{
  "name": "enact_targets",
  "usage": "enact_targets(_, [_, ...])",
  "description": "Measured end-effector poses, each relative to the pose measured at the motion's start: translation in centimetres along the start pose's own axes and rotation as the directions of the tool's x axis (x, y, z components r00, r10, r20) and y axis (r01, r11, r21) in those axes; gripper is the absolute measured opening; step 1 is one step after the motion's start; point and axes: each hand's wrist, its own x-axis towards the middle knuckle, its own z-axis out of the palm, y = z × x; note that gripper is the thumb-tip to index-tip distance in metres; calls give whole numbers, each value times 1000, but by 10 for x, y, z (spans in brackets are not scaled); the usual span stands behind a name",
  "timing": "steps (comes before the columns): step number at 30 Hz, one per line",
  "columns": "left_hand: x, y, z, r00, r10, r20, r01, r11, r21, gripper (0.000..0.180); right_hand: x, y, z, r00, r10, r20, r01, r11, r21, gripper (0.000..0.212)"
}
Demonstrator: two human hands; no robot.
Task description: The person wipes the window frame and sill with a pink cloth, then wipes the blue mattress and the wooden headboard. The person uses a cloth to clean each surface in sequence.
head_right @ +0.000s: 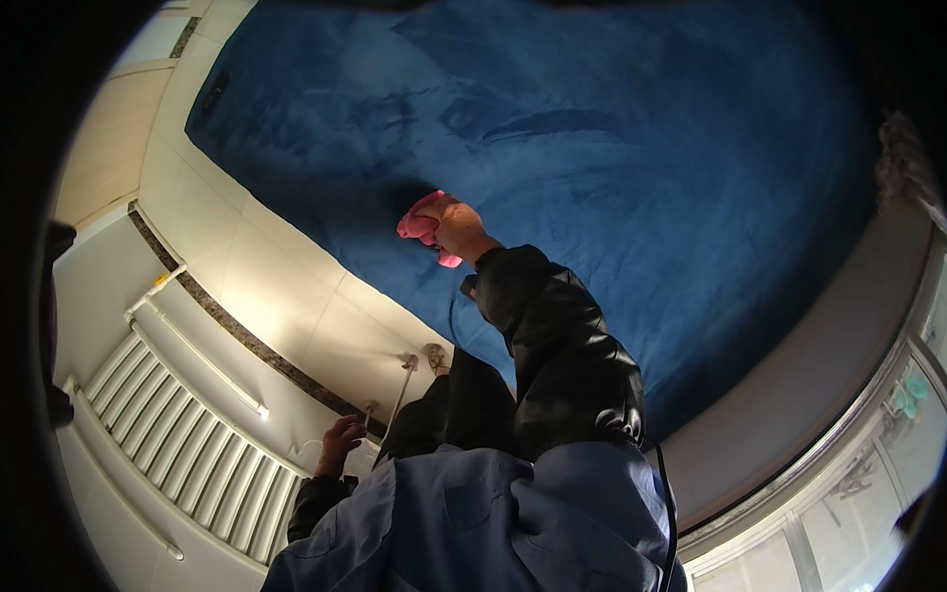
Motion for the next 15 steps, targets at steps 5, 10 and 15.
enact_targets(5, [-13,-17,-8,997,30,-75,-35,997,-70,34,14,-1,-79,858,265,-441,35,825,564,15])
enact_targets(10, [-12,-46,-8,996,-43,-75,35,994,-102,36,60,-6,-74,595,232,-770,291,830,476,11])
enact_targets(15, [-2,-38,-6,999,-5,-50,1,996,-85,37,77,-42,110,982,-155,-107,180,939,292,46])
